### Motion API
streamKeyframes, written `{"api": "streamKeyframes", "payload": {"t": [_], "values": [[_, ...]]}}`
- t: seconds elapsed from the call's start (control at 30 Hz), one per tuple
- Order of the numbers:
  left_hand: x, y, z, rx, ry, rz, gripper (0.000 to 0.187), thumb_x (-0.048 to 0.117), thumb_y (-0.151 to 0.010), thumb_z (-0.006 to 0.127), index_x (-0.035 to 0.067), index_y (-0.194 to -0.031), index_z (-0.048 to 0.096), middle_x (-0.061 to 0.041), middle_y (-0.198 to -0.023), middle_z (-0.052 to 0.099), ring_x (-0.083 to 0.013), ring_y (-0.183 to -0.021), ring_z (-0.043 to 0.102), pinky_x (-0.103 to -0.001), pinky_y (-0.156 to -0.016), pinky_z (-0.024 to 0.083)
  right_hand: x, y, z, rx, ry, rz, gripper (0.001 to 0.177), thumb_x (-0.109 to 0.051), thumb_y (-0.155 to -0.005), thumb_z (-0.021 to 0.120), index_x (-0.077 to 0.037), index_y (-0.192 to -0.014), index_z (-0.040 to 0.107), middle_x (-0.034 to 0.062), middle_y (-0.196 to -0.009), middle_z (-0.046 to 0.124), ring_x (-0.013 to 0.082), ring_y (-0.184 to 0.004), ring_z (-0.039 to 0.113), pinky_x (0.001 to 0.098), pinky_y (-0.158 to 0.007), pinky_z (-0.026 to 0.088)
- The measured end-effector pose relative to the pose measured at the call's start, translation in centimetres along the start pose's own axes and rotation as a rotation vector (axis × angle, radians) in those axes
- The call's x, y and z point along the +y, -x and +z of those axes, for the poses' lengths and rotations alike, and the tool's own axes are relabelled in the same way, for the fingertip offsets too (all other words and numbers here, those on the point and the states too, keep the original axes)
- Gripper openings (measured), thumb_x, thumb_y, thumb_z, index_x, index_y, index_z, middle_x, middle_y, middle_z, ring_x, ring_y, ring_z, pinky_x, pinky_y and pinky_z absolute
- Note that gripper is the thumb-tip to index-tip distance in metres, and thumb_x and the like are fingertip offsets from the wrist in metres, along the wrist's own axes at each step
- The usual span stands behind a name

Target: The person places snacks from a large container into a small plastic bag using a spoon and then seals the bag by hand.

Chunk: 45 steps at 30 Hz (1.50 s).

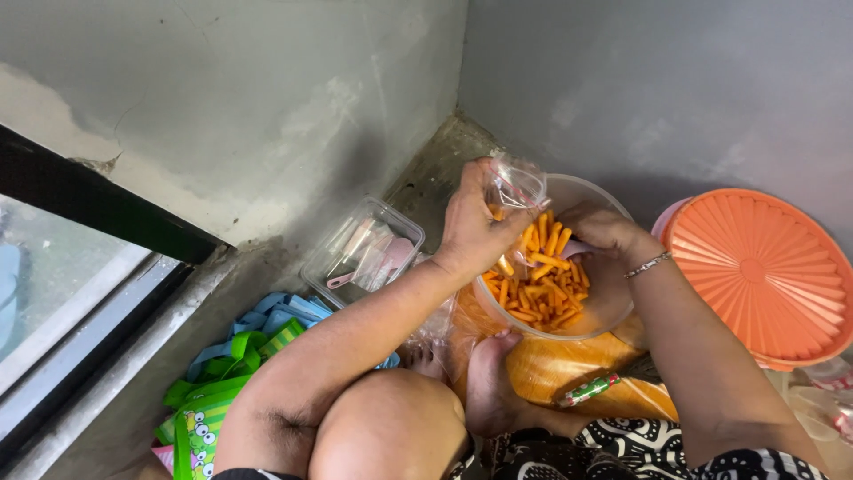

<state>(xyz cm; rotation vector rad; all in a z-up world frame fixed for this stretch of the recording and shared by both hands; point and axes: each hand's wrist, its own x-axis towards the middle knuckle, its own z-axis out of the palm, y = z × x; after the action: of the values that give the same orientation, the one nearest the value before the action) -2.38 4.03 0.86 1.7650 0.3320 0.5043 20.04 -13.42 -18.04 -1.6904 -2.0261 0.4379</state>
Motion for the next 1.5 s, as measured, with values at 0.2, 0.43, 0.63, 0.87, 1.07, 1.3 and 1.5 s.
{"api": "streamKeyframes", "payload": {"t": [0.2, 0.43, 0.63, 0.87, 1.07, 1.3, 1.5], "values": [[-0.8, -0.2, 0.1, 0.065, 0.014, 0.015, 0.052, 0.029, -0.061, 0.07, 0.007, -0.1, 0.043, -0.02, -0.085, 0.058, -0.04, -0.089, 0.056, -0.044, -0.074, 0.046, -11.7, -4.2, -6.2, 0.257, -0.64, 0.651, 0.016, -0.007, -0.058, 0.066, 0.006, -0.058, 0.057, 0.0134, -0.049, 0.05, 0.0202, -0.031, 0.054, 0.0218, -0.018, 0.038], [-1.9, -0.6, 0.3, 0.08, 0.005, 0.049, 0.049, 0.018, -0.06, 0.069, 0.008, -0.101, 0.044, -0.018, -0.089, 0.056, -0.0377, -0.092, 0.056, -0.039, -0.073, 0.049, -12.8, -2.9, -7.6, 0.432, -0.727, 1.03, 0.017, -0.004, -0.067, 0.047, 0.01, -0.069, 0.058, 0.0229, -0.051, 0.052, 0.0238, -0.029, 0.049, 0.0254, -0.021, 0.034], [-1.4, -0.3, 0.4, -0.045, 0.015, 0.066, 0.055, 0.011, -0.058, 0.072, 0.006, -0.104, 0.043, -0.014, -0.095, 0.058, -0.0282, -0.085, 0.06, -0.031, -0.068, 0.052, -16.8, -3.2, -11.7, 0.439, -0.631, 1.103, 0.022, -0.003, -0.073, 0.041, 0.007, -0.074, 0.061, 0.0188, -0.054, 0.053, 0.0226, -0.033, 0.046, 0.0252, -0.029, 0.033], [-1.3, -0.2, 1.4, -0.348, -0.242, 0.058, 0.061, 0.021, -0.059, 0.071, 0.01, -0.109, 0.037, -0.009, -0.106, 0.059, -0.025, -0.093, 0.059, -0.035, -0.075, 0.047, -19.6, -3.1, -15.4, 0.417, -0.501, 1.172, 0.031, 0.005, -0.071, 0.033, 0.007, -0.075, 0.063, 0.019, -0.045, 0.046, 0.0192, -0.037, 0.033, 0.0297, -0.039, 0.031], [-3.6, -0.7, 3.7, -0.246, -0.356, 0.373, 0.052, 0.031, -0.056, 0.07, 0.006, -0.096, 0.047, -0.009, -0.091, 0.055, -0.0235, -0.085, 0.055, -0.032, -0.069, 0.045, -20.0, -4.4, -15.2, 0.379, -0.351, 1.308, 0.025, -0.007, -0.077, 0.041, 0.001, -0.074, 0.064, 0.0129, -0.054, 0.054, 0.0189, -0.04, 0.044, 0.0276, -0.037, 0.034], [-2.8, -0.7, 5.6, -0.492, -0.351, -0.007, 0.067, 0.035, -0.061, 0.067, 0.018, -0.116, 0.033, -0.014, -0.107, 0.055, -0.0326, -0.106, 0.051, -0.041, -0.091, 0.038, -16.8, -2.3, -14.0, 0.149, 0.226, 1.193, 0.029, -0.038, -0.075, 0.049, -0.017, -0.08, 0.069, 0.0128, -0.067, 0.063, 0.0346, -0.07, 0.061, 0.0411, -0.058, 0.048], [-0.7, -0.3, 5.6, -0.485, -0.132, 0.021, 0.076, 0.013, -0.064, 0.067, 0.017, -0.125, 0.022, -0.025, -0.109, 0.05, -0.0424, -0.107, 0.047, -0.046, -0.092, 0.038, -18.4, -3.2, -14.5, 0.102, 0.506, 1.263, 0.028, -0.031, -0.073, 0.044, -0.02, -0.083, 0.068, 0.0121, -0.073, 0.064, 0.0328, -0.078, 0.062, 0.0415, -0.062, 0.051]]}}
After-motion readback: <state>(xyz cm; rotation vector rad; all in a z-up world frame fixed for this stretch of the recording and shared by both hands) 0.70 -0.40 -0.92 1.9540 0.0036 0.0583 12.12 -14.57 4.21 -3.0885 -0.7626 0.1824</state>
